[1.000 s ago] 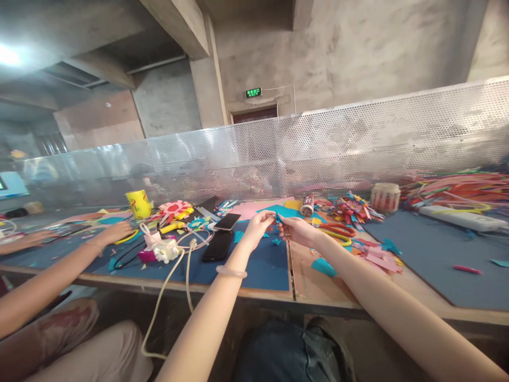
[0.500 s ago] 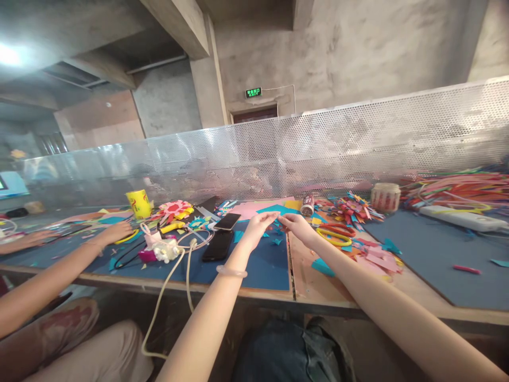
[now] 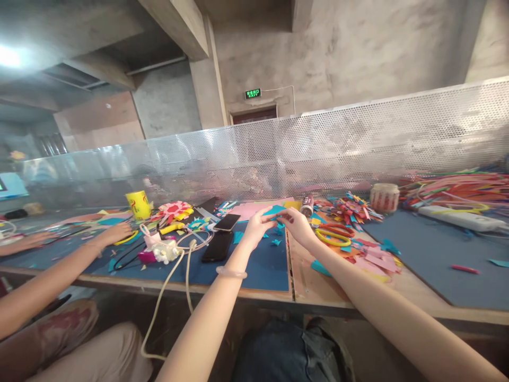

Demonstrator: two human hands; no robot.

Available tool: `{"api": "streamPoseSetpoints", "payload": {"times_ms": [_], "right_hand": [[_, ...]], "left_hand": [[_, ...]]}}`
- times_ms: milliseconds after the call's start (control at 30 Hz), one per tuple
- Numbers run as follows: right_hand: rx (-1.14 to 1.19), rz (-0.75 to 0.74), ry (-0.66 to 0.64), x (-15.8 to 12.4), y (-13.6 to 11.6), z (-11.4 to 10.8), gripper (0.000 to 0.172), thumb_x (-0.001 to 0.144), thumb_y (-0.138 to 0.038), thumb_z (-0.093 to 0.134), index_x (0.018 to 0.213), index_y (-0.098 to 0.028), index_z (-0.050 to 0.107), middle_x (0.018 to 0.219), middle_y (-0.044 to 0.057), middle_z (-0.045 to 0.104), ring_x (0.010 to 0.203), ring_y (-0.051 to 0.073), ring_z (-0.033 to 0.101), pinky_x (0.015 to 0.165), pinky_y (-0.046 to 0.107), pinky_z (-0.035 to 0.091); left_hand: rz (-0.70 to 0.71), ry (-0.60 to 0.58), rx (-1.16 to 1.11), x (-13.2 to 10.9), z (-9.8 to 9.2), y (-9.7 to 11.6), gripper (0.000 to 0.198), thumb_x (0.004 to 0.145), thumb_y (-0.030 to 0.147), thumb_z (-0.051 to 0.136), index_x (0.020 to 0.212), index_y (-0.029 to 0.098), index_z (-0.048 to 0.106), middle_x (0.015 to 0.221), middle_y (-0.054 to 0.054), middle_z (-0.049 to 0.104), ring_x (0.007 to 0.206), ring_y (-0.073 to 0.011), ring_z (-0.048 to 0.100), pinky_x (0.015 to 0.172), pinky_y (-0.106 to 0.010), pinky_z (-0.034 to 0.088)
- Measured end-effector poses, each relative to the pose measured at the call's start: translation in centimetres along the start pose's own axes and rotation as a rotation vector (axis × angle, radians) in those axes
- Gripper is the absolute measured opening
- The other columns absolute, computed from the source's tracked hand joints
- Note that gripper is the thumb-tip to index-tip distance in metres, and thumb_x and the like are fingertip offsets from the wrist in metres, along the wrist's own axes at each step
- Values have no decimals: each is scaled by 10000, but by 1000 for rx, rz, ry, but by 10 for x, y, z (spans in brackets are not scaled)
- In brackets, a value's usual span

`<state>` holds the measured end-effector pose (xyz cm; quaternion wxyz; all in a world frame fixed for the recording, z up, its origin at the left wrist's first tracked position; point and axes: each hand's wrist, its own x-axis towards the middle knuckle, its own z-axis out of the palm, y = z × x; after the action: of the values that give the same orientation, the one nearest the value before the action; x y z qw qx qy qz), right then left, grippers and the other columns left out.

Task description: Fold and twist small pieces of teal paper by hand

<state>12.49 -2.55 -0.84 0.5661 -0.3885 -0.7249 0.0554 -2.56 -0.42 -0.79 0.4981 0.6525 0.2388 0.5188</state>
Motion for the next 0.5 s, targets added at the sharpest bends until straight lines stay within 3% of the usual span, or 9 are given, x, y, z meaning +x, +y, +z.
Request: {"api": "streamPoseSetpoints", "payload": {"times_ms": [267,400,500], "right_hand": [[67,17,50,1,6,4,116,752,-278,532,790,-183,584,766,31,569,693,144,508,672,285,413],[375,277,21,2,7,2,187,728,-347,558,781,-169,577,757,35,580,708,145,524,647,278,424],[737,501,-148,1,7,-4,203,709,-356,591,750,-158,570,694,19,552,636,116,517,599,251,423]], "left_hand": [[3,60,114,-3,4,8,432,649,140,635,1074,140,555,885,-82,654,703,-136,605,735,-310,473],[-6,77,77,-3,6,11,395,701,268,615,1070,140,560,862,-85,642,755,-169,607,699,-311,479],[-16,63,75,-4,6,13,364,764,366,527,1046,141,576,871,-94,635,768,-181,605,646,-285,469]]}}
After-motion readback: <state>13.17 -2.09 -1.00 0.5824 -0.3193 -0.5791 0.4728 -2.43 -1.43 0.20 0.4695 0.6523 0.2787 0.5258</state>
